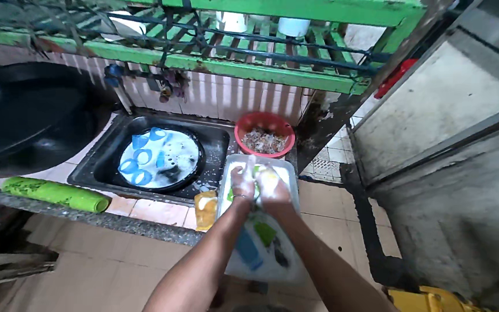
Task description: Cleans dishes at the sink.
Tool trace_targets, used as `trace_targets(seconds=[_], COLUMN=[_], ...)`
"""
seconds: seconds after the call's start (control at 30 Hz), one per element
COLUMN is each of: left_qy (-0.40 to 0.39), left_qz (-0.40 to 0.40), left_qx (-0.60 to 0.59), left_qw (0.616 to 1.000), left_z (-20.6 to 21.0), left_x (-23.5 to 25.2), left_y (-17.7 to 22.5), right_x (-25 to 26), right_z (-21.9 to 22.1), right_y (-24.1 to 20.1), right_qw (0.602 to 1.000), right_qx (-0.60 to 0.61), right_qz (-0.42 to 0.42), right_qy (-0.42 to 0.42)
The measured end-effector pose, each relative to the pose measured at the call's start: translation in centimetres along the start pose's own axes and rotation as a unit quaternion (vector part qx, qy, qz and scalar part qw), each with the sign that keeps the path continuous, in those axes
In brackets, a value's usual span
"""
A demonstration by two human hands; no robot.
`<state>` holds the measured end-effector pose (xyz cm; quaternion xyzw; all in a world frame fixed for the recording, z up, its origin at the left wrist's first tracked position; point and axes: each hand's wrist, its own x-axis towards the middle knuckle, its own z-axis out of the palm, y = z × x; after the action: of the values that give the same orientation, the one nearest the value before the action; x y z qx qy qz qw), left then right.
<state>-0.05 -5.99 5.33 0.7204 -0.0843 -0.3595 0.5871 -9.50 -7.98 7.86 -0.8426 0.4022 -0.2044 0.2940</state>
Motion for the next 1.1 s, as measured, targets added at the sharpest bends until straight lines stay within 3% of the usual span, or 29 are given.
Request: trace_targets(seconds=[0.1,0.2,0.27,0.37,0.47,0.53,0.6,0.67,0.73,0.77,0.83,0.9,0.97,1.03,1.1], left_qy=[-0.013,0.012,-0.016,-0.11,-0.205,-0.241,-0.286,-0.336,-0.37,-0.374,-0.337,-0.283,-0.299,-0.374,-0.424], left_qz=[-0.01,-0.016,-0.01,0.05,0.176,0.236,0.28,0.3,0.327,0.359,0.442,0.511,0.488,0.393,0.331], left_qx=[-0.026,-0.061,-0.069,-0.087,0.08,0.183,0.271,0.356,0.414,0.431,0.47,0.497,0.516,0.499,0.444], left_qw=[1.0,0.998,0.997,0.989,0.959,0.923,0.875,0.819,0.765,0.739,0.686,0.641,0.637,0.675,0.717], left_z=[0.3,-0.6,-1.9,-4.3,-7.0,-9.2,-11.3,-13.2,-14.1,-14.2,-14.1,-14.2,-14.7,-15.7,-16.7], left_x=[-1.6,0.2,0.5,-0.5,0.3,1.9,3.5,4.3,3.9,3.7,3.8,4.4,5.0,5.7,5.2], left_y=[-0.6,-0.2,-0.5,-1.5,-0.4,0.9,2.5,4.0,4.5,4.3,3.7,3.0,3.6,5.0,5.5], right_x=[2.7,-0.1,-1.4,1.3,3.1,2.2,1.2,1.4,2.0,2.1,2.2,1.6,1.1,1.5,2.0], right_z=[0.1,1.1,1.7,1.4,-0.2,-0.9,-0.6,0.4,2.1,3.2,5.5,7.1,7.8,7.2,4.9], right_y=[0.8,-1.5,-2.0,-0.8,-1.3,-3.5,-4.3,-3.5,-3.2,-3.2,-3.3,-4.4,-5.0,-4.6,-5.8], right_qw=[0.986,0.997,0.998,0.984,0.976,0.994,0.993,0.964,0.938,0.942,0.972,0.947,0.93,0.967,0.936], right_qx=[0.124,0.001,0.002,0.134,0.183,0.108,0.023,-0.025,-0.062,-0.059,0.069,0.282,0.33,0.164,-0.044], right_qz=[0.108,0.069,0.038,0.107,0.101,0.034,-0.092,-0.232,-0.291,-0.259,-0.098,0.066,0.102,-0.053,-0.233], right_qy=[0.037,0.036,0.043,0.04,0.056,-0.004,-0.072,-0.124,-0.179,-0.204,-0.202,-0.14,-0.128,-0.187,-0.26])
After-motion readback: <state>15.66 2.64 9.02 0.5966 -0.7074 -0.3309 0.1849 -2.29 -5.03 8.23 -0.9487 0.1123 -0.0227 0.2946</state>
